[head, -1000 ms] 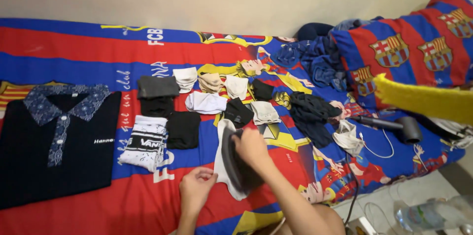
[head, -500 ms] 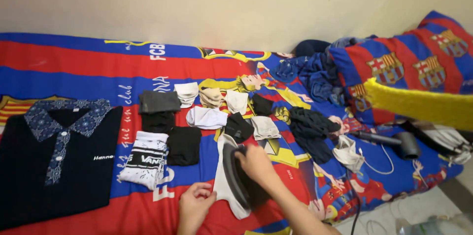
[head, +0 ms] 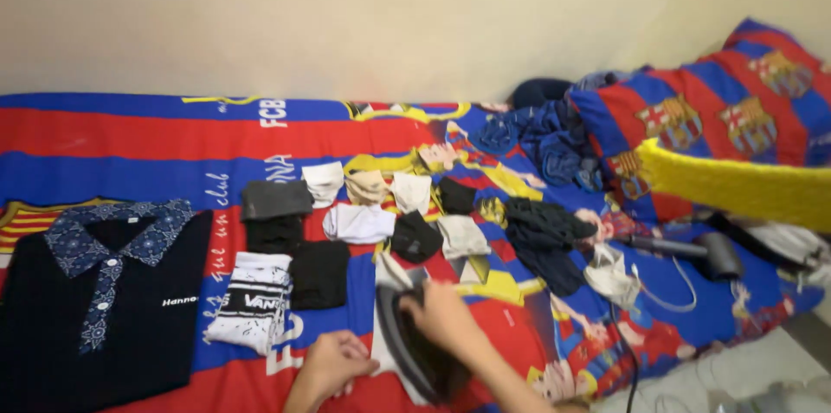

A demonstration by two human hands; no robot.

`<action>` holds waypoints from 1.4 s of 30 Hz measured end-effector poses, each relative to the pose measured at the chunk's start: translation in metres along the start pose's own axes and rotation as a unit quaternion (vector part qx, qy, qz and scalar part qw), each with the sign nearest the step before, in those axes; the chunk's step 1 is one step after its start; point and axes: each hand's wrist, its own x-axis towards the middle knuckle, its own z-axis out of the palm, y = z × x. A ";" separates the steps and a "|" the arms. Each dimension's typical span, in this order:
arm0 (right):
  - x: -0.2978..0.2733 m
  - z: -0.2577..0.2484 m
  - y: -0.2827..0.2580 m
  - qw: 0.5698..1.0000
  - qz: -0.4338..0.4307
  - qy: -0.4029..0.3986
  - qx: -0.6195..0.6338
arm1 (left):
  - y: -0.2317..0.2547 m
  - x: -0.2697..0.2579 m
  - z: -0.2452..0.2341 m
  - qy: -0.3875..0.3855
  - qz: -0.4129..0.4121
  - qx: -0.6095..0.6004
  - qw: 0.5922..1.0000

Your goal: The recorder is ironing and folding various pieces of laundry, such as socks and underwear, on a bed and then washing items in a bucket.

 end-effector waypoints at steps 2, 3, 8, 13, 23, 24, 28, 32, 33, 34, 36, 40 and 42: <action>0.015 0.012 0.006 0.999 0.012 0.035 -0.009 | -0.001 -0.007 0.007 0.004 0.004 0.006 1.000; 0.021 0.016 0.003 0.996 0.065 0.054 -0.027 | -0.005 -0.011 0.013 0.021 0.001 0.002 1.000; 0.032 0.007 -0.019 0.997 0.062 0.042 -0.032 | -0.026 -0.008 0.012 0.065 0.080 -0.059 0.993; -0.023 -0.034 -0.046 0.984 -0.080 -0.151 -0.058 | -0.020 -0.015 0.018 0.178 0.119 -0.140 0.967; -0.043 -0.008 -0.009 0.986 0.146 0.010 -0.076 | -0.008 -0.026 0.017 0.186 0.092 -0.108 0.972; -0.034 -0.002 0.000 0.989 0.120 0.043 -0.078 | -0.012 -0.022 0.016 0.176 0.097 -0.124 0.972; 0.013 0.010 0.013 0.989 0.107 0.058 -0.087 | -0.024 -0.015 0.015 0.129 0.104 -0.160 0.973; 0.052 0.011 0.009 0.987 0.130 0.059 -0.069 | -0.023 -0.020 0.015 0.124 0.081 -0.109 0.983; 0.054 0.012 0.008 0.987 0.138 0.057 -0.060 | -0.024 -0.021 0.014 0.120 0.094 -0.101 0.983; 0.055 0.012 0.007 0.986 0.147 0.056 -0.052 | -0.024 -0.020 0.015 0.115 0.107 -0.093 0.983; 0.042 0.017 0.022 0.989 0.125 0.046 -0.057 | -0.031 -0.017 0.014 0.106 0.113 -0.089 0.984; -0.013 0.004 0.017 0.983 0.157 0.056 -0.081 | -0.027 -0.019 0.013 0.104 0.127 -0.066 0.984; -0.018 -0.002 0.017 0.983 0.163 0.055 -0.071 | -0.032 -0.018 0.013 0.095 0.117 -0.079 0.985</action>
